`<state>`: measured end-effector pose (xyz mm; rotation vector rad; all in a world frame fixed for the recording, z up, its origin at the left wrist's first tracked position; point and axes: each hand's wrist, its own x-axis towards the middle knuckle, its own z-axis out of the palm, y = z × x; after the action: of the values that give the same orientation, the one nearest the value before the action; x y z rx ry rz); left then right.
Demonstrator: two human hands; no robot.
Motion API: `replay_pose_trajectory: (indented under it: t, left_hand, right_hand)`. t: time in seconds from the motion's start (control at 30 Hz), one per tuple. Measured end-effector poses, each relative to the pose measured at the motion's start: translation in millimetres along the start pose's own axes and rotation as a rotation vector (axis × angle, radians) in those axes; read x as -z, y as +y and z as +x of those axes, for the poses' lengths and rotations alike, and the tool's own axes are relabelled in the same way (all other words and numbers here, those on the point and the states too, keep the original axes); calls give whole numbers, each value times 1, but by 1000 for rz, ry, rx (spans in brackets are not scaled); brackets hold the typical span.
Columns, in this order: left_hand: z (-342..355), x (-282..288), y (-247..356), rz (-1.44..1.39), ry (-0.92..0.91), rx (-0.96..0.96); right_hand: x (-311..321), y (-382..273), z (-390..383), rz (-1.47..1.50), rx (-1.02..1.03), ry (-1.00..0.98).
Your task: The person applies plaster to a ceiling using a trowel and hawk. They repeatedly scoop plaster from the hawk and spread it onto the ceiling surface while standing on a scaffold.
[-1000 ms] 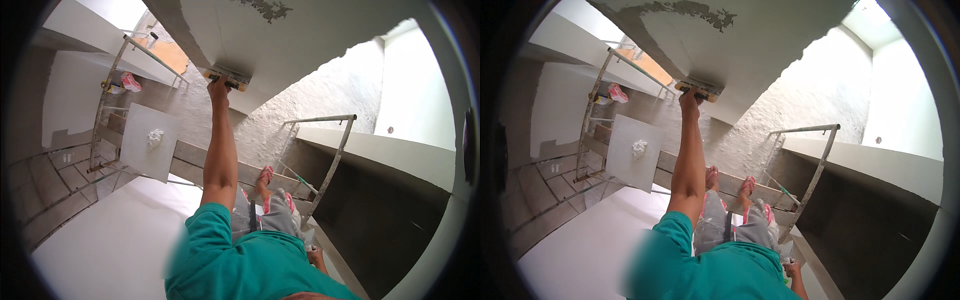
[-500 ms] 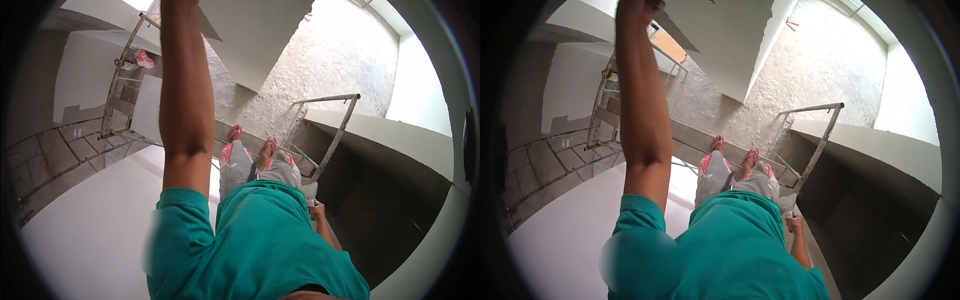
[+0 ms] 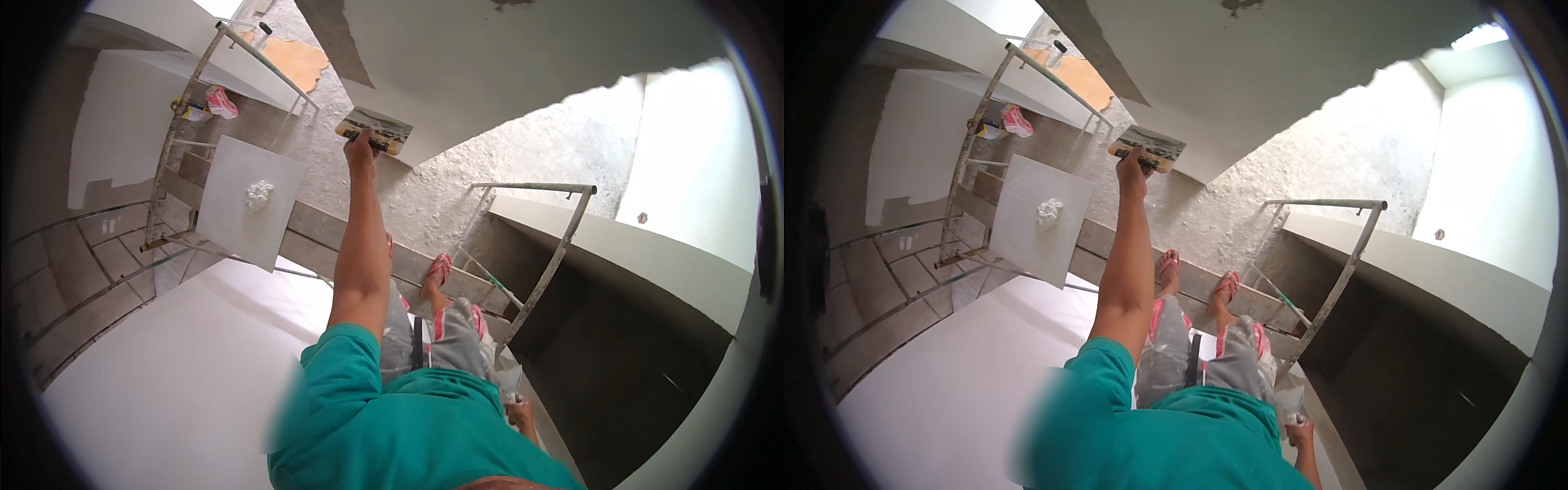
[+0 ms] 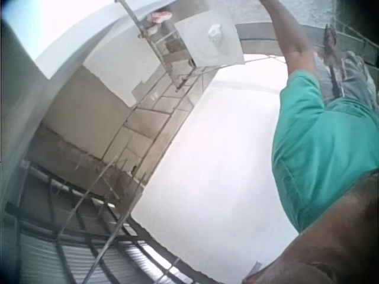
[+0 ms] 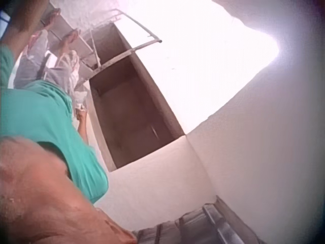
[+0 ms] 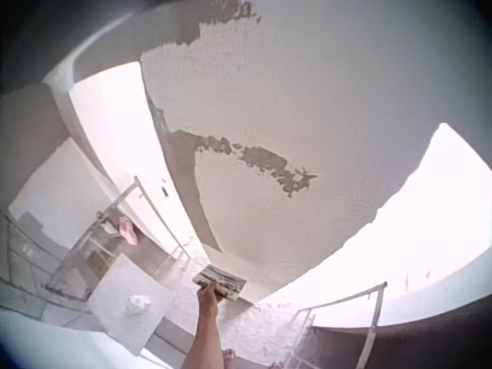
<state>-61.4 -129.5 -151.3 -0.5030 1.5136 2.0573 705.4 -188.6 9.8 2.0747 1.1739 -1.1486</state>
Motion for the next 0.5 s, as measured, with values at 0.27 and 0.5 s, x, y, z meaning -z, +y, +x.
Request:
replay_pose_trajectory:
  t: [0.27, 0.5]
  left_hand:
    - [69, -33, -41, 101, 54, 63]
    - [71, -54, -26, 57, 50, 35]
  right_hand:
    - [-39, 17, -35, 123, -142, 27]
    - [-53, 18, -34, 167, -74, 34]
